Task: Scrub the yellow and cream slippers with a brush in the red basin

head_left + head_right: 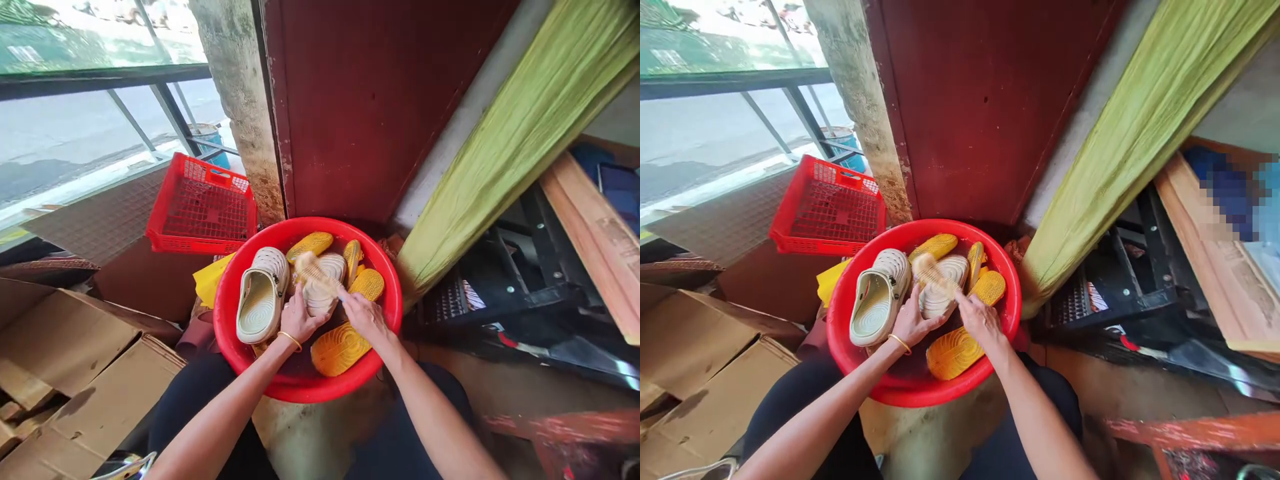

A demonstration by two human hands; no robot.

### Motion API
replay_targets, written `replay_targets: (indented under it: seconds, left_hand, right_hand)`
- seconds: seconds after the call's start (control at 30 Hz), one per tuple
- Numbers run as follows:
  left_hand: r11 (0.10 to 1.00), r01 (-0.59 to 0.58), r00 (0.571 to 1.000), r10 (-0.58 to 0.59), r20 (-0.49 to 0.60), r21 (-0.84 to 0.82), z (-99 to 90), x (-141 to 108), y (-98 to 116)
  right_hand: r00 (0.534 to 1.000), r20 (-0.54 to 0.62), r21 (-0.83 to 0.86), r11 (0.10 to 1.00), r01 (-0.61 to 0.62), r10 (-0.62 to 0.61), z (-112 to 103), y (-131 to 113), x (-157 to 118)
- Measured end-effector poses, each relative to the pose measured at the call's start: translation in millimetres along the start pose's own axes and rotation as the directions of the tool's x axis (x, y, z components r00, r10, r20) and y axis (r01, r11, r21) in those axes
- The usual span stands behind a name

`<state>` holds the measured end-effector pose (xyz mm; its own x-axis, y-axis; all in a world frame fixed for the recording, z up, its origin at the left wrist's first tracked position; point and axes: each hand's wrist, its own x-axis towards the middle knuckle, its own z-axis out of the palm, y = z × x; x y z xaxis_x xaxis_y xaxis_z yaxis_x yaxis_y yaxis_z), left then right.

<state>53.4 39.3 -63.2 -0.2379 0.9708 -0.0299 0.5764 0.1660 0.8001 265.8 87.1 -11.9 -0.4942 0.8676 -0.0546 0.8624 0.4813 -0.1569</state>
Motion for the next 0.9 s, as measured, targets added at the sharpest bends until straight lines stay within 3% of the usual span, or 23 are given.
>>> replay_targets:
  seconds: [0.13, 0.2, 0.27, 0.33, 0.4, 0.5, 0.6, 0.63, 0.7, 0.77, 0.83, 0.9]
  left_hand:
    - [0.952, -0.202, 0.977, 0.211, -0.012, 0.229, -7.4, -0.9, 4.1]
    - [0.900, -0.346, 0.933, 0.361, -0.005, 0.265, -10.4, -2.6, 5.2]
    - [0.851, -0.446, 0.886, 0.464, 0.002, 0.278, -13.9, -5.3, 5.4]
    - [0.835, -0.484, 0.864, 0.503, -0.007, 0.263, -17.3, -7.7, 4.3]
    - [0.859, -0.467, 0.875, 0.483, -0.032, 0.209, -18.8, -8.7, 2.4]
    - [0.934, -0.356, 0.933, 0.357, -0.050, 0.022, -16.9, -6.5, 0.5]
    - [0.937, -0.070, 0.997, 0.053, -0.060, -0.341, -15.7, -1.3, 2.8]
    - [0.871, 0.060, 0.997, -0.079, -0.018, -0.487, -16.8, 0.4, 4.2]
    - [0.638, 0.306, 0.947, -0.283, 0.154, -0.707, -21.8, 3.0, 6.6]
    - [0.420, 0.453, 0.879, -0.360, 0.314, -0.787, -28.5, 4.3, 7.5]
    - [0.319, 0.497, 0.845, -0.389, 0.367, -0.807, -33.8, 4.9, 6.7]
    - [0.310, 0.503, 0.837, -0.407, 0.365, -0.807, -35.7, 5.8, 5.3]
  right_hand:
    - [0.982, -0.055, 0.037, 0.983, -0.179, 0.181, 0.3, 18.1, 22.5]
    - [0.992, -0.075, 0.078, 0.992, -0.100, 0.106, 3.1, 11.4, 22.1]
    - [0.994, -0.095, 0.131, 0.990, 0.057, -0.045, 8.7, -2.2, 16.2]
    - [0.983, -0.119, 0.173, 0.972, 0.157, -0.138, 14.4, -12.0, 11.6]
    - [0.986, -0.129, 0.168, 0.977, 0.129, -0.107, 16.8, -10.8, 13.6]
    - [0.990, -0.132, 0.104, 0.994, -0.041, 0.054, 12.0, 3.8, 25.8]
    - [0.987, -0.117, 0.073, 0.992, -0.105, 0.113, 3.8, 4.4, 27.6]
    - [0.992, -0.100, 0.072, 0.995, -0.070, 0.077, 2.6, -2.0, 22.7]
    - [0.997, -0.061, 0.077, 0.995, 0.058, -0.053, 3.9, -21.3, 5.6]
    - [0.986, -0.031, 0.070, 0.983, 0.167, -0.166, 8.8, -40.8, -14.9]
    - [0.983, -0.010, 0.056, 0.981, 0.186, -0.186, 14.1, -51.4, -28.9]
    - [0.987, 0.019, 0.033, 0.987, 0.159, -0.160, 16.8, -50.3, -30.0]
